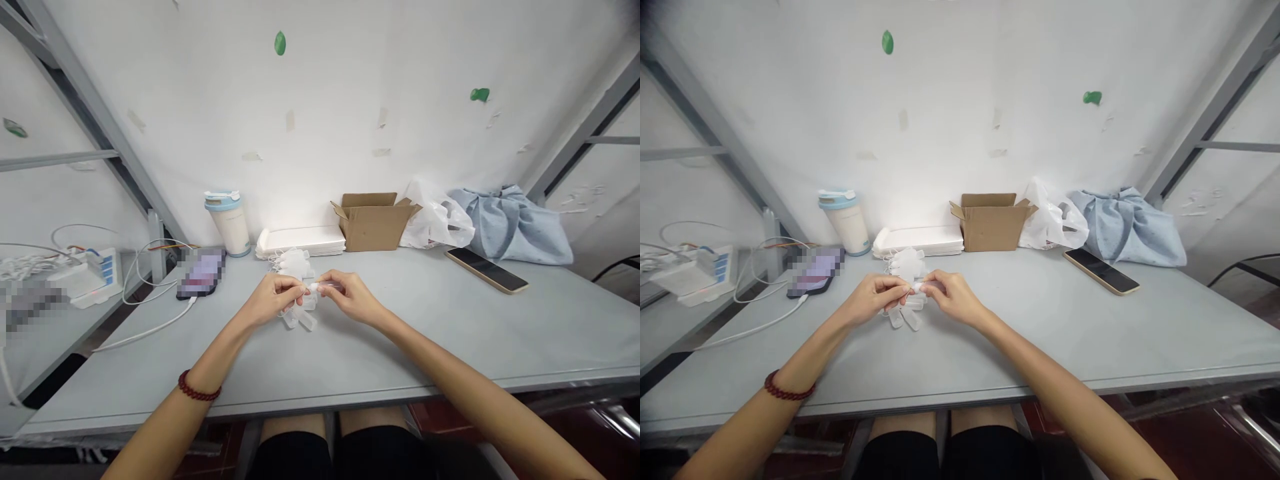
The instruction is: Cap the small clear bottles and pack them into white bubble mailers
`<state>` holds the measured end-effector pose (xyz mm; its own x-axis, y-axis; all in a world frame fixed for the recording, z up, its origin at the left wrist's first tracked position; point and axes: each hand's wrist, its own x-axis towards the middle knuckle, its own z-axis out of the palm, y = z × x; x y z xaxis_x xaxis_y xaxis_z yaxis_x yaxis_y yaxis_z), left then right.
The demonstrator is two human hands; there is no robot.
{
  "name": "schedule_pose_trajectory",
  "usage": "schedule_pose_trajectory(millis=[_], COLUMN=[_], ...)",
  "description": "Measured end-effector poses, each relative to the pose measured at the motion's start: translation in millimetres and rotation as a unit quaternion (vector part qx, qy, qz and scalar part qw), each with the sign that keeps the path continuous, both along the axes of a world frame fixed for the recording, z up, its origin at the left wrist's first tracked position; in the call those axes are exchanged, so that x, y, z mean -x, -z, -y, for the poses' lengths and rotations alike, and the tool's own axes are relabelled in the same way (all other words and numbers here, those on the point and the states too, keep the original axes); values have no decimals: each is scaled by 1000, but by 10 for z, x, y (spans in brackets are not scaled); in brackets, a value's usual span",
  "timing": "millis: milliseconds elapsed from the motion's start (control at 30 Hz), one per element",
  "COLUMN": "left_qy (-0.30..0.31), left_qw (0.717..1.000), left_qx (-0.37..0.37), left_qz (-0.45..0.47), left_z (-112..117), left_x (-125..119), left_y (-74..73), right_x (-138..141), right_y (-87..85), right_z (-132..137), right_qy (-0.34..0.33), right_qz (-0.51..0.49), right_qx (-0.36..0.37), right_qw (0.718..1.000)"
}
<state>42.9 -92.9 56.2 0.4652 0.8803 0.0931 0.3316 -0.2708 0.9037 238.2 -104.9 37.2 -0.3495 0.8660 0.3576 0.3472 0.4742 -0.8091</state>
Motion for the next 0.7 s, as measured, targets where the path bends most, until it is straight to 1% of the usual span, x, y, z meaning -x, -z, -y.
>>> schedule_pose_trajectory(millis=[167, 267, 400, 467, 567, 700], left_qy=[7, 16, 51, 58, 43, 19], left_qw=[1000, 1000, 999, 998, 998, 999], left_qx=[4, 1, 10, 18, 27, 35], left_qz=[5, 5, -5, -1, 23, 12], left_z=[11, 2, -46, -85, -130, -107], left_x=[-11, 12, 125, 195, 252, 205], left_y=[-1, -21, -74, -81, -65, -69], right_x=[0, 0, 22, 34, 36, 31], right_y=[0, -24, -71, -81, -75, -54], right_z=[-4, -8, -8, -7, -10, -14], right_qy=[-4, -2, -11, -13, -12, -4], right_qz=[0, -11, -50, -65, -72, -67], right_qx=[-7, 1, 21, 26, 37, 39], right_qw=[1000, 1000, 998, 997, 997, 997])
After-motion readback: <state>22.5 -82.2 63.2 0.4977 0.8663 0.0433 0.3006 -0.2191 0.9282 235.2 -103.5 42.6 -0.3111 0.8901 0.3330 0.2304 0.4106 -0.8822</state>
